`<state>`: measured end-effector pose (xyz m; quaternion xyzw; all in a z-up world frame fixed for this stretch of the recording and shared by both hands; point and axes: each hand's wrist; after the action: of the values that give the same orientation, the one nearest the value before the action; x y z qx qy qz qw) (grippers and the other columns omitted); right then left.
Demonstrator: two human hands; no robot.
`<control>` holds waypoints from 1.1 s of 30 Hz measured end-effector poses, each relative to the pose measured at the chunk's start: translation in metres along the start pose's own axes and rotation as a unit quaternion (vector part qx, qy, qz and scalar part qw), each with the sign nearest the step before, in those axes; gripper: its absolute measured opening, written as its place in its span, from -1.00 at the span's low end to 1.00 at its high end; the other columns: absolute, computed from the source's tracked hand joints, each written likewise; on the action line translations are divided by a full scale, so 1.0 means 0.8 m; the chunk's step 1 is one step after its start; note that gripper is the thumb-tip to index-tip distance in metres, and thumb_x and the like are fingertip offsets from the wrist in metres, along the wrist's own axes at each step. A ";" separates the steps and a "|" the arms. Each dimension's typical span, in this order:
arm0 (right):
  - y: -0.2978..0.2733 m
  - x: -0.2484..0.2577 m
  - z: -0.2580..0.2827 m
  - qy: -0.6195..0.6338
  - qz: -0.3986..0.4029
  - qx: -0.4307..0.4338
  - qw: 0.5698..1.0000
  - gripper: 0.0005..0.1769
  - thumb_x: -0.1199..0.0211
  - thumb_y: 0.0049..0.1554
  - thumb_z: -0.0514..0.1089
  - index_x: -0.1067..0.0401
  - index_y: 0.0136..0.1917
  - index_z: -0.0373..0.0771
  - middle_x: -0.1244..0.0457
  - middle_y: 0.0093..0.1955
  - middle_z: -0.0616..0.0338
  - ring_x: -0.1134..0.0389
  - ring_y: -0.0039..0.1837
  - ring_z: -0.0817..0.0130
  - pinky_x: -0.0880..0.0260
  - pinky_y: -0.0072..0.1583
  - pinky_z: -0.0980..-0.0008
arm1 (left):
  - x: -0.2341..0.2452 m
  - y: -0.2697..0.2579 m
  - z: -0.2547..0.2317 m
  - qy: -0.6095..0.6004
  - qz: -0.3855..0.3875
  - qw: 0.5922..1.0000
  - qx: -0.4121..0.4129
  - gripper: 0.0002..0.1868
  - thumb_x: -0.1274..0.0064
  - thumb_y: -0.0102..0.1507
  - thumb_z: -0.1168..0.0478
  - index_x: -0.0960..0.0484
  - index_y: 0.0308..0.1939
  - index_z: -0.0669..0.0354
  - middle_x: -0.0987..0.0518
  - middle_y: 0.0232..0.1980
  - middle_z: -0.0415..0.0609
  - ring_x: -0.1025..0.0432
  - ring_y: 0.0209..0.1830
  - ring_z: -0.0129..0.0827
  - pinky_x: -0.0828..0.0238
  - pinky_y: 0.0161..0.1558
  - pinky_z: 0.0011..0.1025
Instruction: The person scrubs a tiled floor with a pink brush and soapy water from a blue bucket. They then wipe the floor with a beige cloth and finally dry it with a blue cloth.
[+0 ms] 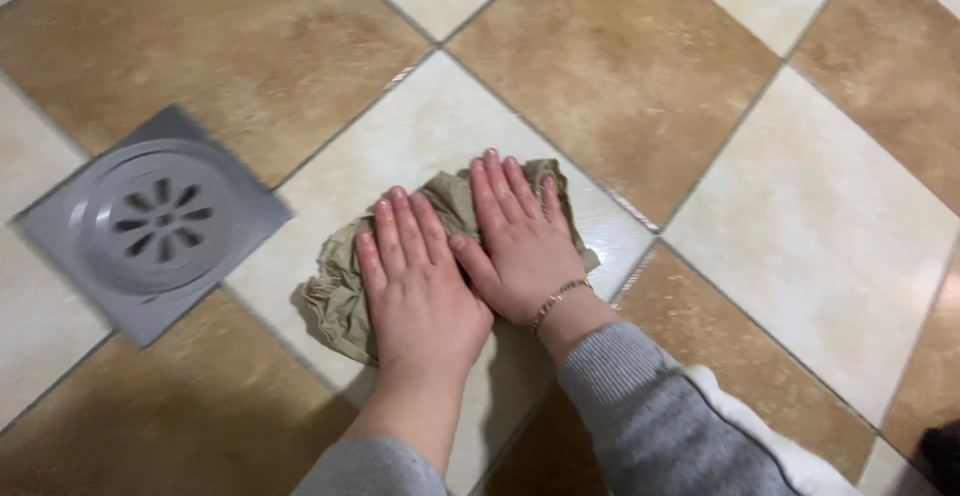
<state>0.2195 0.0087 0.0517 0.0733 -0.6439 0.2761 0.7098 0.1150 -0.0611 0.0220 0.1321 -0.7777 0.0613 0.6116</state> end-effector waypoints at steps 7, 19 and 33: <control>-0.088 -0.005 -0.133 0.044 -0.034 -0.108 0.993 -0.06 0.22 0.29 0.37 0.32 0.72 -0.14 0.37 0.77 0.08 0.43 0.74 0.08 0.49 0.59 -0.19 | -0.020 -0.019 -0.138 0.004 0.073 0.992 -0.103 -0.25 0.43 0.35 -0.03 0.00 0.59 0.23 0.02 0.67 0.15 0.22 0.70 -0.07 0.46 0.59 0.02; -0.268 -0.037 -0.310 0.049 -0.075 -0.311 0.946 -0.05 0.14 0.23 0.30 0.36 0.73 0.01 0.37 0.77 0.18 0.45 0.73 0.11 0.67 0.52 -0.41 | -0.045 -0.091 -0.346 -0.016 0.224 0.927 -0.301 -0.23 0.51 0.31 0.10 0.20 0.60 0.24 0.24 0.70 0.19 0.47 0.70 0.07 0.70 0.60 0.11; -0.335 -0.075 -0.230 0.141 -0.132 -0.583 0.789 -0.02 0.36 0.19 0.30 0.44 0.68 -0.26 0.48 0.76 0.00 0.56 0.74 0.08 0.61 0.56 -0.23 | -0.085 -0.112 -0.350 -0.003 0.185 0.803 -0.567 -0.25 0.60 0.34 0.01 0.26 0.62 0.09 0.28 0.71 -0.03 0.38 0.70 -0.21 0.58 0.60 -0.08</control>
<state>0.5095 -0.1494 0.0321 -0.3095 -0.5591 -0.2409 0.7305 0.4169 -0.0664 0.0187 -0.3845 -0.6855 -0.2788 0.5518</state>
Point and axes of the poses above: each hand's wrist, its own y-axis towards the middle knuckle, its own x-axis out of the back of the hand, z = x × y
